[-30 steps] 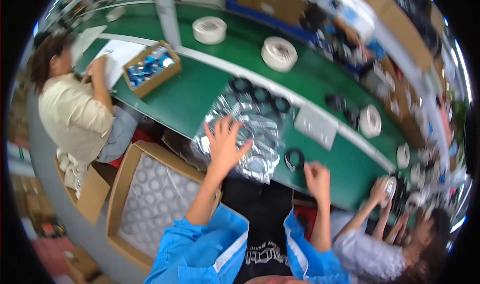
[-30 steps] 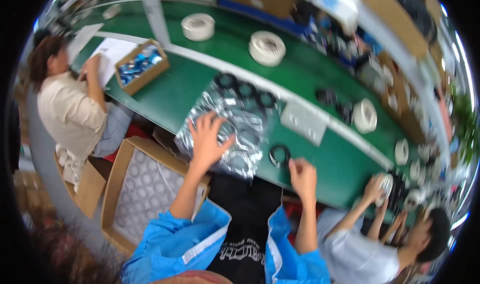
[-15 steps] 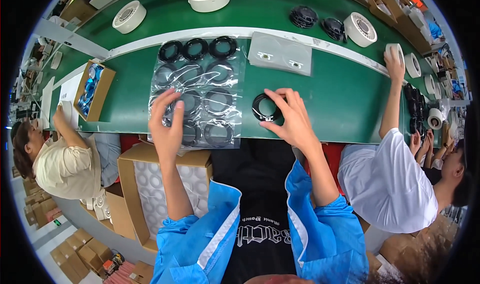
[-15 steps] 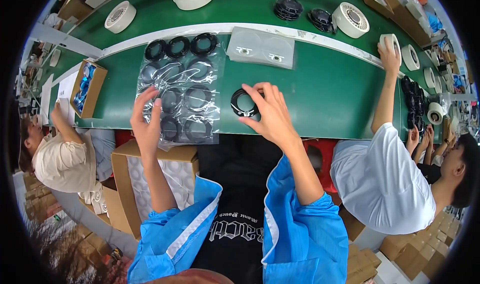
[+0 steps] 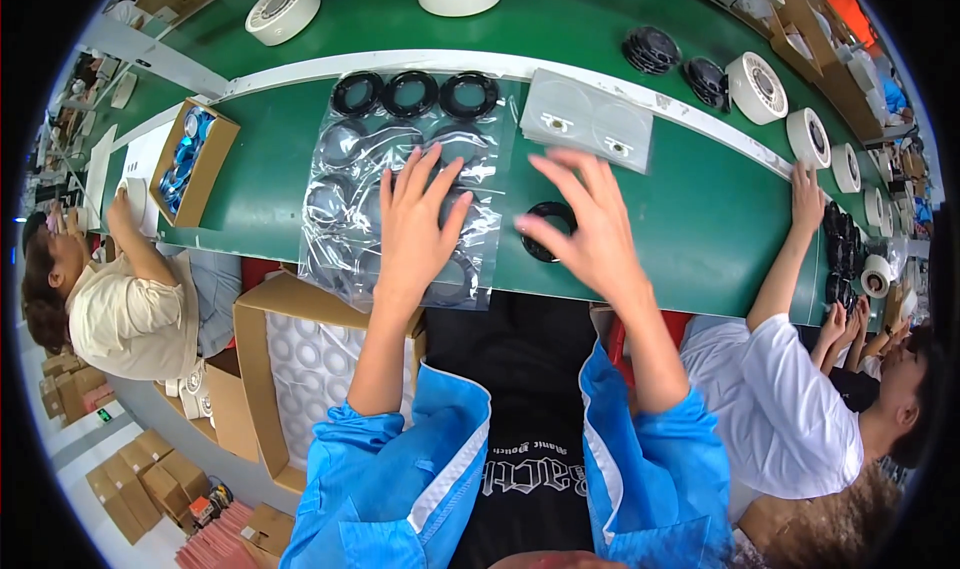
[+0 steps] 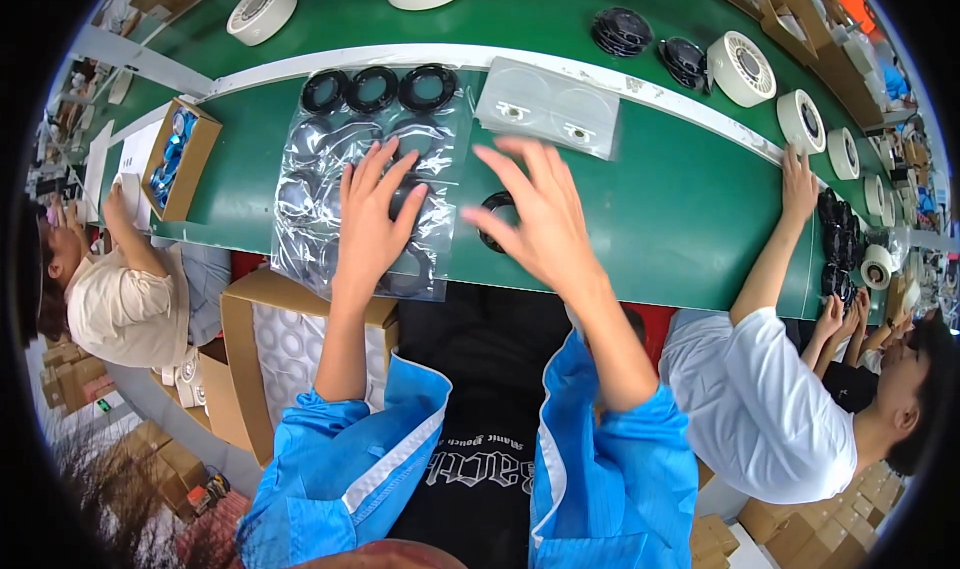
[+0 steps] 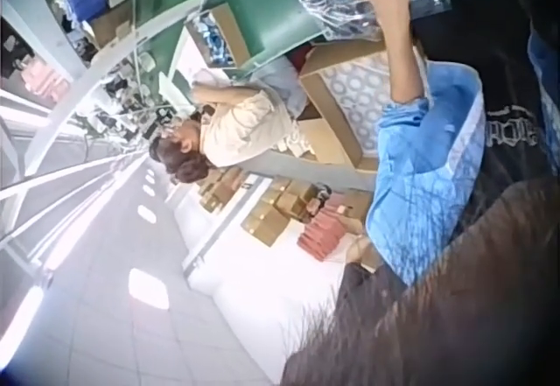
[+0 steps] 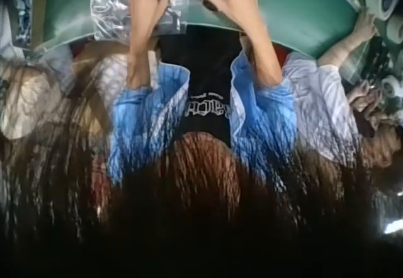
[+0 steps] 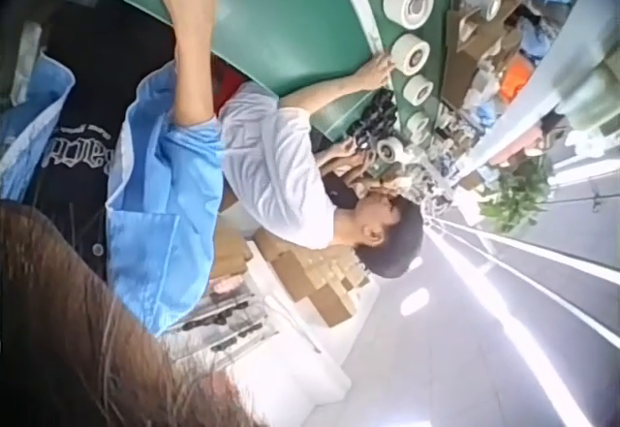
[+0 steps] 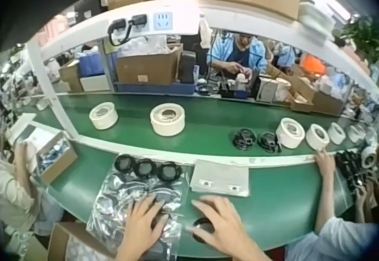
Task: Placing circular electronic components into individual plastic bags on an assembly line.
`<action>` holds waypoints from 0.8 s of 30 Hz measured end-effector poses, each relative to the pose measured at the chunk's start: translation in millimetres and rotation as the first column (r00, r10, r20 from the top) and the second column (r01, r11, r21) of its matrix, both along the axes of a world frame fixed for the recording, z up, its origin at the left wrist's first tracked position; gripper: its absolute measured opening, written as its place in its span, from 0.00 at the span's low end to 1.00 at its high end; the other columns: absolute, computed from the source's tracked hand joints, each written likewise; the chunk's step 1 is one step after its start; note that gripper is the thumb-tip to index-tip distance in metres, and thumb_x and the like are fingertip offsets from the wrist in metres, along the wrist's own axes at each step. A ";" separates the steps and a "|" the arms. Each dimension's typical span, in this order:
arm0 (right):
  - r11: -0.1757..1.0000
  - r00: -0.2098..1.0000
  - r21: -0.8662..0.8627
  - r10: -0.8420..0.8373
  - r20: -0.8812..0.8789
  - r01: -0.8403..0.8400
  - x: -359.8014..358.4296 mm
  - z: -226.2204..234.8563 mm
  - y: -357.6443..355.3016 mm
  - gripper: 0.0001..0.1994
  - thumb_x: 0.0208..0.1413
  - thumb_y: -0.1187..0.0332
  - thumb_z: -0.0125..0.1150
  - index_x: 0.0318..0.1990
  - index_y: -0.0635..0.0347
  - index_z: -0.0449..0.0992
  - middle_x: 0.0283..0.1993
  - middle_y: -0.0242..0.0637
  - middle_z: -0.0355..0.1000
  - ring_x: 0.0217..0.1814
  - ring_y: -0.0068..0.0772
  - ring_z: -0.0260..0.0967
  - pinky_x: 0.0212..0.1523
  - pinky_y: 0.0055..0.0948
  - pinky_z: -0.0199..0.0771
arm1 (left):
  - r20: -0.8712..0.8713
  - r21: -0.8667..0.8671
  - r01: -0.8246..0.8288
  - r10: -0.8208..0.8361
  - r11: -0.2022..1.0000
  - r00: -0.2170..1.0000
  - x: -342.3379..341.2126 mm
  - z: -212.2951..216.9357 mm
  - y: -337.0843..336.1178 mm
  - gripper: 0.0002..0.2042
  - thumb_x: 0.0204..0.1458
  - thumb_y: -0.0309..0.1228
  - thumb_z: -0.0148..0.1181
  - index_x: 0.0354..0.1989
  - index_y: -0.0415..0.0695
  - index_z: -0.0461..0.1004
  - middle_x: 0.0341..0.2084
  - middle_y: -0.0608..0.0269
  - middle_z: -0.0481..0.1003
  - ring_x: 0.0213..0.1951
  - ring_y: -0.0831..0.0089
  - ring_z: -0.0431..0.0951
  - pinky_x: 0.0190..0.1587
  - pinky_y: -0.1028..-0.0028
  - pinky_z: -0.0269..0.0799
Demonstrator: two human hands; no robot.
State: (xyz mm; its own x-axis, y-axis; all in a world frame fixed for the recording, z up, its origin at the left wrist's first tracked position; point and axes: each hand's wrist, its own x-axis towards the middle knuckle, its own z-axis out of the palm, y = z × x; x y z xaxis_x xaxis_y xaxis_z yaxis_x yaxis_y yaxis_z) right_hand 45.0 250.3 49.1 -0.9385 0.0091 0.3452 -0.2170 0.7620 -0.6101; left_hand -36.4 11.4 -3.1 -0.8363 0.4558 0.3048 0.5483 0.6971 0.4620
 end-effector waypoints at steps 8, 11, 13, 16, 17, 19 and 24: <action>0.843 0.955 0.456 0.292 0.057 -0.285 -185.1 -32.5 -18.4 0.22 0.61 0.53 0.75 0.55 0.59 0.86 0.63 0.47 0.76 0.67 0.55 0.74 0.61 0.49 0.78 | -0.028 -0.066 -0.044 0.042 0.997 0.999 2.2 -7.0 7.3 0.22 0.67 0.39 0.66 0.67 0.47 0.79 0.72 0.51 0.72 0.76 0.48 0.66 0.79 0.36 0.53; 0.819 0.916 0.423 0.394 0.074 -0.387 -198.3 -21.4 -2.5 0.20 0.63 0.53 0.73 0.52 0.59 0.86 0.57 0.46 0.80 0.61 0.55 0.77 0.57 0.48 0.79 | -0.047 -0.058 -0.060 0.057 0.997 0.997 5.6 -5.7 4.0 0.22 0.66 0.38 0.67 0.66 0.47 0.79 0.71 0.52 0.72 0.76 0.48 0.67 0.78 0.36 0.54; 0.801 0.892 0.409 0.443 0.085 -0.437 -209.3 -12.6 -0.1 0.19 0.63 0.53 0.72 0.50 0.59 0.87 0.54 0.45 0.82 0.58 0.55 0.79 0.55 0.47 0.80 | -0.056 -0.050 -0.067 0.065 0.996 0.996 6.0 -5.5 5.1 0.22 0.65 0.38 0.67 0.66 0.47 0.79 0.71 0.52 0.72 0.76 0.48 0.67 0.78 0.37 0.54; 0.878 0.909 0.236 0.392 0.141 -0.416 -218.1 -7.4 2.8 0.17 0.66 0.54 0.70 0.47 0.60 0.87 0.42 0.44 0.85 0.44 0.46 0.83 0.47 0.45 0.83 | -0.062 -0.073 -0.058 0.054 0.996 0.997 6.3 -6.9 5.9 0.21 0.64 0.38 0.67 0.64 0.46 0.79 0.71 0.52 0.72 0.76 0.49 0.67 0.77 0.36 0.56; 0.938 0.944 0.133 0.303 0.133 -0.320 -233.1 -3.6 16.7 0.16 0.69 0.55 0.67 0.47 0.61 0.86 0.38 0.41 0.85 0.39 0.41 0.82 0.44 0.42 0.83 | -0.059 -0.074 -0.048 0.044 0.996 0.997 6.8 -6.3 5.9 0.21 0.64 0.38 0.67 0.64 0.46 0.79 0.71 0.52 0.72 0.76 0.49 0.67 0.77 0.36 0.56; 0.984 0.986 -0.102 0.151 0.074 -0.144 -254.9 6.7 64.1 0.16 0.75 0.58 0.61 0.48 0.63 0.85 0.36 0.38 0.85 0.37 0.30 0.81 0.41 0.37 0.83 | -0.041 -0.060 -0.043 0.040 0.997 0.998 0.4 -4.5 13.5 0.22 0.62 0.38 0.68 0.63 0.46 0.80 0.70 0.52 0.72 0.75 0.49 0.67 0.77 0.35 0.55; 0.788 0.981 -0.605 0.010 0.196 0.113 -144.0 60.2 72.5 0.16 0.79 0.60 0.56 0.53 0.64 0.83 0.46 0.34 0.84 0.46 0.25 0.81 0.45 0.30 0.87 | -0.009 -0.047 -0.081 0.081 0.996 0.997 -2.0 0.5 1.6 0.23 0.58 0.38 0.70 0.61 0.46 0.80 0.67 0.53 0.74 0.72 0.49 0.68 0.76 0.35 0.54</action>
State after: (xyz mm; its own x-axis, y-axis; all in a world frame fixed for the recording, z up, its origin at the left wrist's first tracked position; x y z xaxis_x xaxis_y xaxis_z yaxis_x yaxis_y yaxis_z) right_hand -98.9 322.8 109.4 -0.9746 0.2105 0.0770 -0.0288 0.2229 -0.9744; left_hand -38.4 13.0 -2.6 -0.8688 0.4008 0.2908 0.4925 0.7601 0.4239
